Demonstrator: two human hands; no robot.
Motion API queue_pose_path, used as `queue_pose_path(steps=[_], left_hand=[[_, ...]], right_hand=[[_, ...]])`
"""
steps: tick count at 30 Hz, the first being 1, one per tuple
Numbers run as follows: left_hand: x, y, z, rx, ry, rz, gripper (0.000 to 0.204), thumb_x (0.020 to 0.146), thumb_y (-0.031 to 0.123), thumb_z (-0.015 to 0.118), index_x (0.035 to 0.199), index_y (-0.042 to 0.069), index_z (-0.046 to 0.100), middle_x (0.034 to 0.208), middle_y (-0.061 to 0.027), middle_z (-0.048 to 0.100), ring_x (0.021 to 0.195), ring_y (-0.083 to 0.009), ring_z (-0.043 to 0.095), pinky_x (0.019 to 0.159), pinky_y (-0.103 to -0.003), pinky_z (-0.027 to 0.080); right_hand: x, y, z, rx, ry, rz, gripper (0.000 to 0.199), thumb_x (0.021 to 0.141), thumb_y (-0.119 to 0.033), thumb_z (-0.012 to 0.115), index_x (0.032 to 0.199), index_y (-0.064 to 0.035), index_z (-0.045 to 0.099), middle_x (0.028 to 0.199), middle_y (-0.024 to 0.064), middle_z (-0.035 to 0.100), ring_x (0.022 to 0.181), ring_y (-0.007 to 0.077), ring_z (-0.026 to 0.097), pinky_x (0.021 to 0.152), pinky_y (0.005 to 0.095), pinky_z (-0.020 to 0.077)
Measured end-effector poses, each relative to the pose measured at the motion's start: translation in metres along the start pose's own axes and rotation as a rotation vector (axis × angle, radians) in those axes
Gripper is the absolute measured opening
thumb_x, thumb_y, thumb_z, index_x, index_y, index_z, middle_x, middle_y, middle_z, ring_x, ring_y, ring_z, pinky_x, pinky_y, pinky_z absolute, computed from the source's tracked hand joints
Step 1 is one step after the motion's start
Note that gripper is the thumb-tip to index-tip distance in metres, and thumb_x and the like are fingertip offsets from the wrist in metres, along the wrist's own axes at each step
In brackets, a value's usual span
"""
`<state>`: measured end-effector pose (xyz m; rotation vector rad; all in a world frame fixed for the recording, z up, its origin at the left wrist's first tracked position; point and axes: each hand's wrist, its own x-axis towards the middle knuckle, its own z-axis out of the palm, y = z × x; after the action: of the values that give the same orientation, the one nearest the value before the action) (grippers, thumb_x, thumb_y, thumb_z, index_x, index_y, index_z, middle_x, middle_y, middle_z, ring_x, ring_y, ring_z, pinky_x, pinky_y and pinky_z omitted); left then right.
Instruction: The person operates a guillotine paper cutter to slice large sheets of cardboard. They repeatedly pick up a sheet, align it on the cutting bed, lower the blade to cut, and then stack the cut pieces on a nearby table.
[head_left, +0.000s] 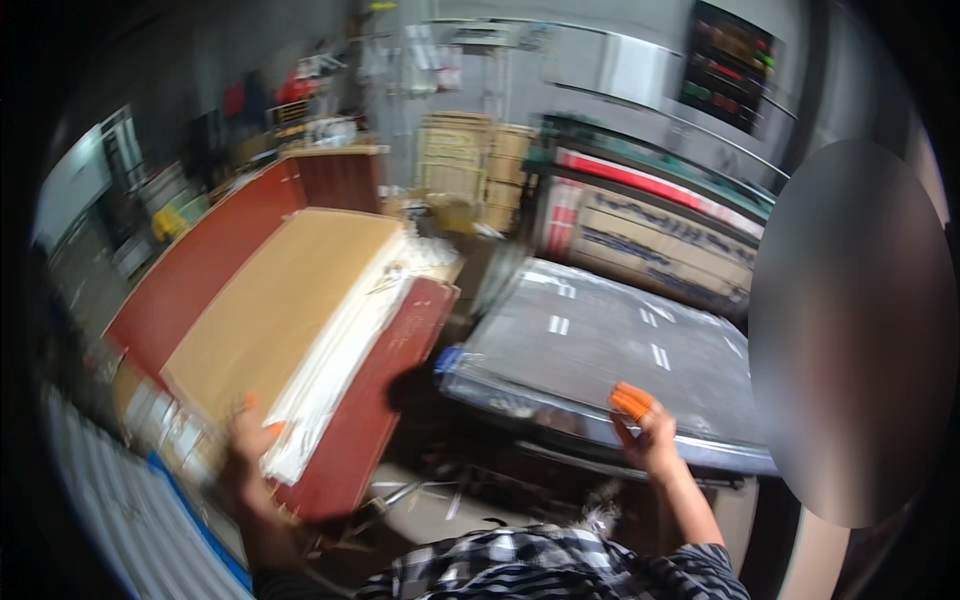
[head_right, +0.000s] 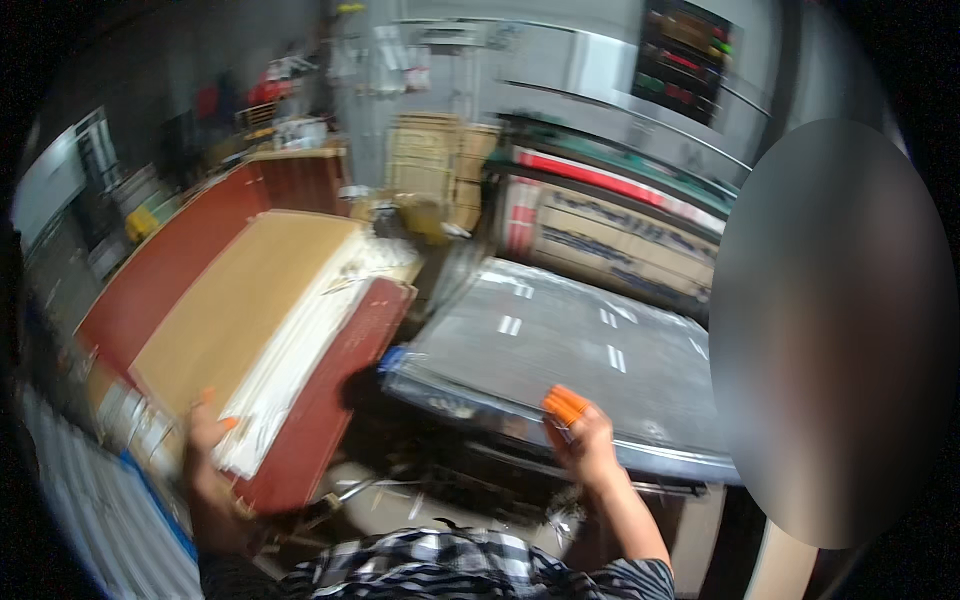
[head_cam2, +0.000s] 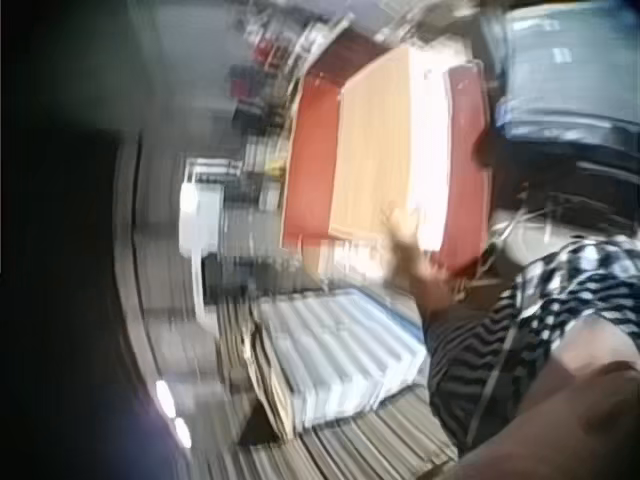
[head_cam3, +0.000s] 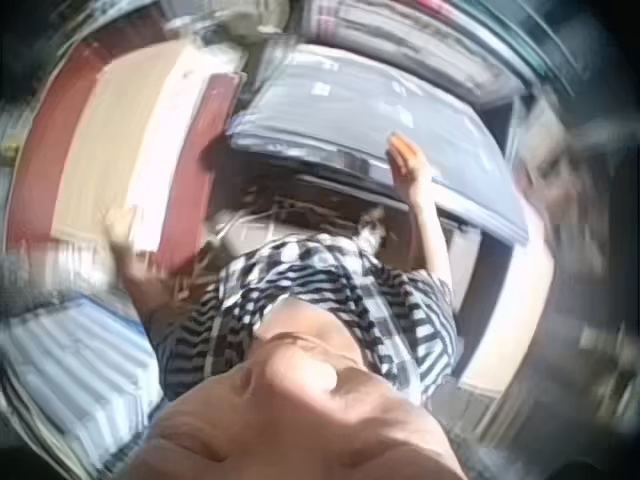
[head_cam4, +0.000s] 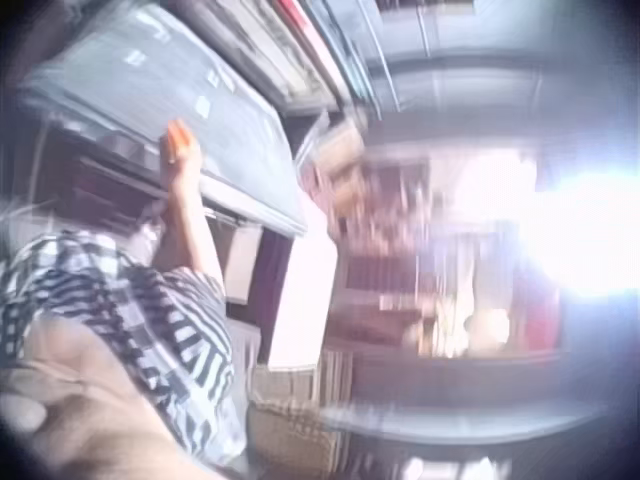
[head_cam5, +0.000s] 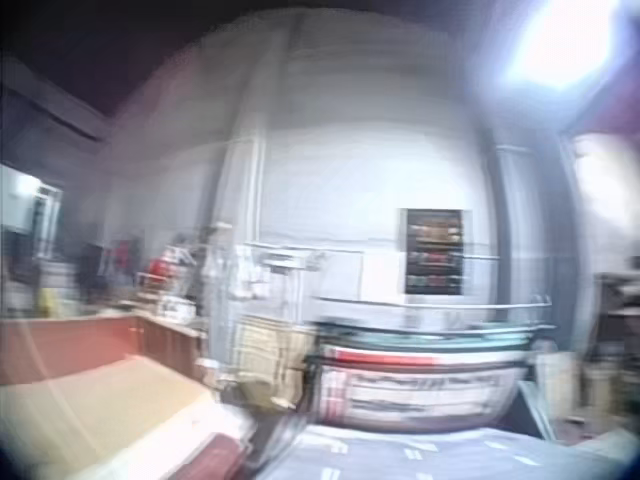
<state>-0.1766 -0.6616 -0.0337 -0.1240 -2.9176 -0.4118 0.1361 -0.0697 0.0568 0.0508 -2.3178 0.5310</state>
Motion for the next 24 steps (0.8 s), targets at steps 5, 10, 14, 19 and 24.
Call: queue_pose_path(steps=[5, 10, 14, 19, 24], left_hand=[[0.026, 0.184, 0.027, -0.267, 0.349, 0.412, 0.059, 0.079, 0.003, 0.069, 0.134, 0.000, 0.048, 0.142, -0.0191, 0.044, 0.132, -0.0345, 0.040, 0.109, -0.041, 0.032], [-0.043, 0.435, 0.025, -0.465, 0.358, 0.920, 0.046, 0.086, 0.003, 0.062, 0.131, 0.000, 0.052, 0.140, -0.0163, 0.048, 0.133, -0.0341, 0.039, 0.111, -0.044, 0.028], [-0.136, 0.580, 0.005, -0.483, 0.182, 1.149, 0.044, 0.083, 0.004, 0.063, 0.126, 0.001, 0.056, 0.140, -0.0140, 0.048, 0.135, -0.0343, 0.038, 0.112, -0.044, 0.026], [-0.191, 0.663, 0.013, -0.486, 0.054, 1.361, 0.042, 0.080, 0.006, 0.066, 0.121, 0.002, 0.059, 0.139, -0.0120, 0.049, 0.133, -0.0326, 0.040, 0.113, -0.047, 0.026], [-0.219, 0.689, 0.020, -0.509, -0.026, 1.396, 0.036, 0.078, 0.006, 0.067, 0.114, 0.003, 0.064, 0.132, -0.0123, 0.056, 0.128, -0.0322, 0.047, 0.111, -0.048, 0.030]], right_hand=[[-0.191, 0.137, -0.198, -0.624, 0.414, 0.652, 0.041, 0.081, -0.011, 0.070, 0.120, -0.0034, 0.058, 0.123, 0.0210, 0.058, 0.115, 0.0365, 0.056, 0.096, 0.0402, 0.0464], [-0.382, 0.164, -0.357, -1.097, 0.184, 1.801, 0.090, 0.074, -0.045, 0.076, 0.141, -0.0021, 0.034, 0.146, 0.0193, 0.037, 0.137, 0.0338, 0.032, 0.109, 0.0488, 0.0299], [-0.492, 0.137, -0.382, -1.074, 0.044, 2.027, 0.103, 0.071, -0.052, 0.077, 0.147, -0.0077, 0.023, 0.156, 0.0145, 0.018, 0.142, 0.0322, 0.019, 0.108, 0.0589, 0.0239], [-0.563, 0.133, -0.372, -1.115, -0.040, 1.839, 0.073, 0.074, -0.039, 0.077, 0.130, -0.0047, 0.045, 0.139, 0.0164, 0.040, 0.128, 0.0343, 0.036, 0.104, 0.0505, 0.0323], [-0.547, 0.112, -0.388, -1.090, -0.080, 1.589, 0.040, 0.075, -0.028, 0.076, 0.102, -0.0027, 0.060, 0.108, 0.0158, 0.059, 0.101, 0.0348, 0.056, 0.084, 0.0470, 0.0465]])
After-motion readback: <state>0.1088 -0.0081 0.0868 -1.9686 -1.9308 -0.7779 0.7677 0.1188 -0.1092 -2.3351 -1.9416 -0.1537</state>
